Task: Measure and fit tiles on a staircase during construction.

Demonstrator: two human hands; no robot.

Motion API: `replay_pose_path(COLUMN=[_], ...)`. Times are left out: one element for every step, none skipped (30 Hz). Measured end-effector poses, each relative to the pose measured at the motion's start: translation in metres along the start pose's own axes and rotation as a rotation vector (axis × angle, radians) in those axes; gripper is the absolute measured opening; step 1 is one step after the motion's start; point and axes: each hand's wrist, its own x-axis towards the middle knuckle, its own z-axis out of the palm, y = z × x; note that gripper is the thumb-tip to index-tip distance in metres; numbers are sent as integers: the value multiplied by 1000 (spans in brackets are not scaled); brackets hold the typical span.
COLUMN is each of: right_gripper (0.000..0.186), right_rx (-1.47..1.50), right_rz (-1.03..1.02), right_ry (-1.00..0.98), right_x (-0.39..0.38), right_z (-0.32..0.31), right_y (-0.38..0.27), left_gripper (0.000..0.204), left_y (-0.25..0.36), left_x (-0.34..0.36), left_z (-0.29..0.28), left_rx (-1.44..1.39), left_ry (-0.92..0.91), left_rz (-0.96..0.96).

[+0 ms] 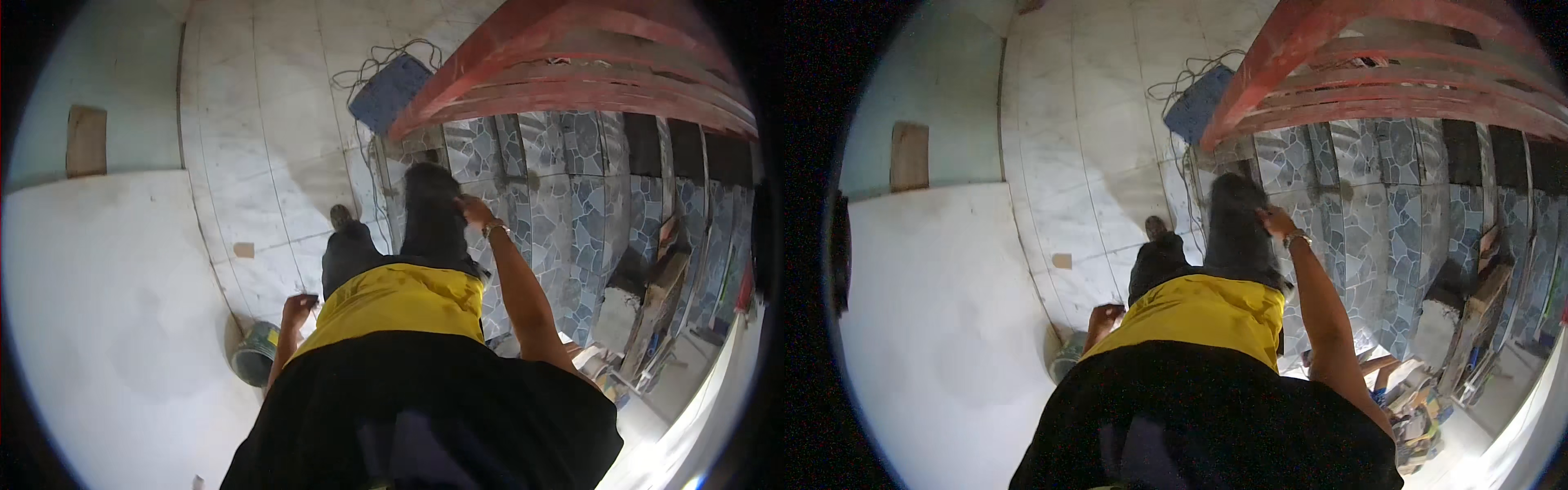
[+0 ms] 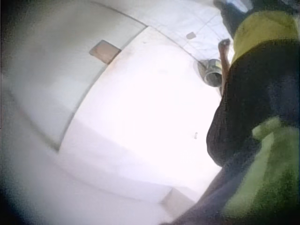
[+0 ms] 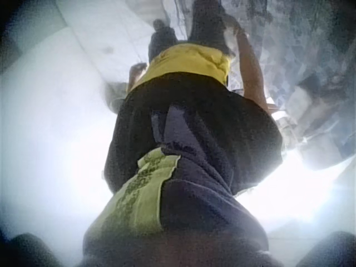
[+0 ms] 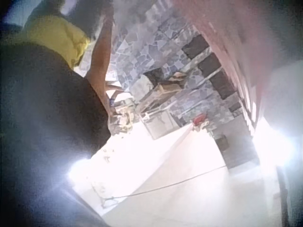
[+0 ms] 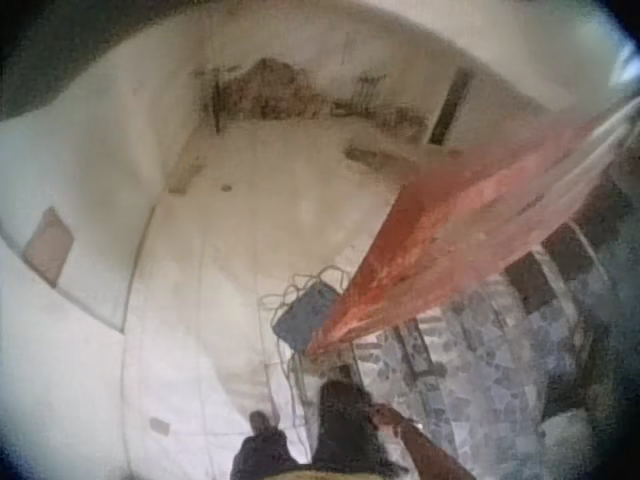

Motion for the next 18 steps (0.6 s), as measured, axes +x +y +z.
replay_pose_path(right_gripper=[39,41,42,42,42,42,31,25,28,24,26,24,23,23,19,16,13,13], right_rx=[5,263,571,572,718,871,147,204,266,462,635,657,652,667,427,205,-507,-513], right_rz=[-17,-73,-108,-91,-85,-87,7,139,273,202,105,373,655,682,570,461,-190,-132], right_ry=[-10,-129,-194,-188,-147,-115,-200,-148,-92,-43,-28,-189,-341,-315,-366,-401,-447,-393], right_x=[13,22,15,16,20,26,24,23,22,23,33,45,48,51,56,66,110,121], right_z=[3,5,5,11,28,43,34,39,47,99,138,156,149,160,169,175,152,165], right_y=[-31,-73,-83,-83,-74,-72,-106,-117,-121,-49,17,-24,-64,-51,-39,-30,-97,-67], left_gripper=[27,27,34,38,38,39,37,37,35,34,34,32,30,30,28,27,27,28], left_y=[-19,-43,-41,-35,-17,4,21,48,78,119,137,143,156,179,201,223,160,183], left_x=[-9,-11,4,14,32,48,59,70,86,108,125,138,156,175,191,213,218,238], left_z=[-13,-25,-52,-65,-81,-104,-123,-142,-161,-179,-193,-209,-223,-234,-244,-256,-284,-283], left_rx=[172,337,399,355,504,655,455,252,161,43,11,-93,-208,-207,-85,50,-24,44], left_ry=[0,-3,-26,25,40,62,180,296,367,406,397,459,500,466,443,418,469,342], left_rz=[-91,-189,-111,-192,-152,-124,-98,-56,-7,87,119,136,173,194,185,200,151,-3])
